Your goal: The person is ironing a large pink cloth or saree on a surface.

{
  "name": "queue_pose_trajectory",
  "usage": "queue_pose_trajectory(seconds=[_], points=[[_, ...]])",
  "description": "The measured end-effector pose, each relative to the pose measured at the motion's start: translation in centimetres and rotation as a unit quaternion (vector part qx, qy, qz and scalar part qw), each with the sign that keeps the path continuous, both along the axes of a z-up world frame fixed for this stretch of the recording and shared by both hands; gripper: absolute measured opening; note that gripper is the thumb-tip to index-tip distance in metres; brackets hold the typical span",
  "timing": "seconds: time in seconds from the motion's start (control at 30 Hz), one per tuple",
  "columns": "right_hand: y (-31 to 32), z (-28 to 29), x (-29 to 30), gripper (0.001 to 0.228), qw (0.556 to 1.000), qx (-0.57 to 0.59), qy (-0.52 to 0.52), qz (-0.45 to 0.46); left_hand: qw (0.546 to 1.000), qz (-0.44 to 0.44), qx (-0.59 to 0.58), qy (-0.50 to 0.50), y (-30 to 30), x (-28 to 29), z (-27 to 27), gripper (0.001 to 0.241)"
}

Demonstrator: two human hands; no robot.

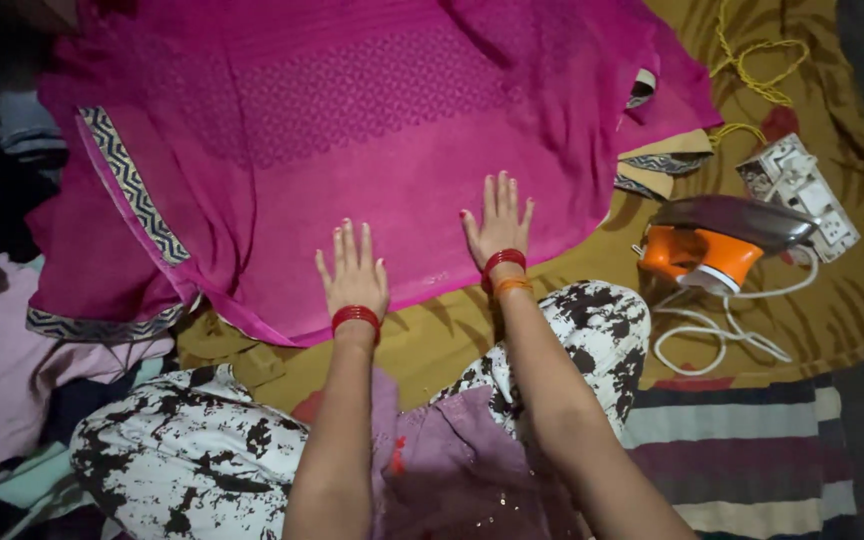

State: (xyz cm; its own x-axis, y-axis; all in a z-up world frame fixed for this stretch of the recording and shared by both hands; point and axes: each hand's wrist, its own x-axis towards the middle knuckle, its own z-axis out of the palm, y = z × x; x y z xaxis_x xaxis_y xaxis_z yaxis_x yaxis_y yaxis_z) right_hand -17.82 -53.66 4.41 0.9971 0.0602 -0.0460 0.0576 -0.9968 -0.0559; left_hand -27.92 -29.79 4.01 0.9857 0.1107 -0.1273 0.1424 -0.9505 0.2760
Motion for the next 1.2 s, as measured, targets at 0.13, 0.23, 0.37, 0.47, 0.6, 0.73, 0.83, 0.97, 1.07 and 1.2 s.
queue_pose_trajectory(seconds=[0.13,0.23,0.37,0.47,0.6,0.73,0.83,0.97,1.07,1.2], points=[[-2.0,-1.7,-0.5,0.081,0.997,-0.005,-0.023,-0.073,1.000,0.023,0.012,0.010,1.9,-1.4,-0.2,0.069],[-2.8,-2.0,-1.0,0.081,0.993,-0.009,-0.033,-0.111,0.998,0.043,0.032,0.018,3.4,-2.7,-0.1,0.068],[-3.4,-2.0,-2.0,0.080,0.987,0.004,-0.040,-0.155,0.998,0.041,0.033,0.018,4.6,-3.9,-0.8,0.068],[-3.9,-2.3,-2.4,0.080,0.981,0.012,-0.046,-0.187,0.998,0.046,0.035,0.021,5.1,-4.5,-1.3,0.068],[-4.1,-2.6,-2.7,0.080,0.979,0.009,-0.037,-0.200,0.998,0.051,0.029,0.007,5.3,-5.2,-2.1,0.069],[-0.7,1.1,-4.5,0.080,0.995,-0.021,0.046,-0.082,0.998,0.064,0.015,-0.013,5.1,-5.9,-2.4,0.070],[0.7,-1.6,-5.0,0.080,0.997,0.002,-0.016,0.078,0.998,0.065,0.013,-0.004,4.9,-5.9,-1.7,0.071],[0.0,-1.1,-4.4,0.080,0.999,0.016,-0.006,0.034,0.998,0.061,0.004,0.005,4.7,-6.4,-0.7,0.071],[-2.3,-1.0,-3.1,0.078,0.994,0.013,-0.011,-0.105,0.998,0.066,0.002,0.001,4.7,-6.5,-1.4,0.072],[-4.6,-0.9,-2.5,0.074,0.963,0.131,-0.079,-0.221,0.998,0.057,0.001,-0.015,4.1,-6.7,-0.6,0.071]])
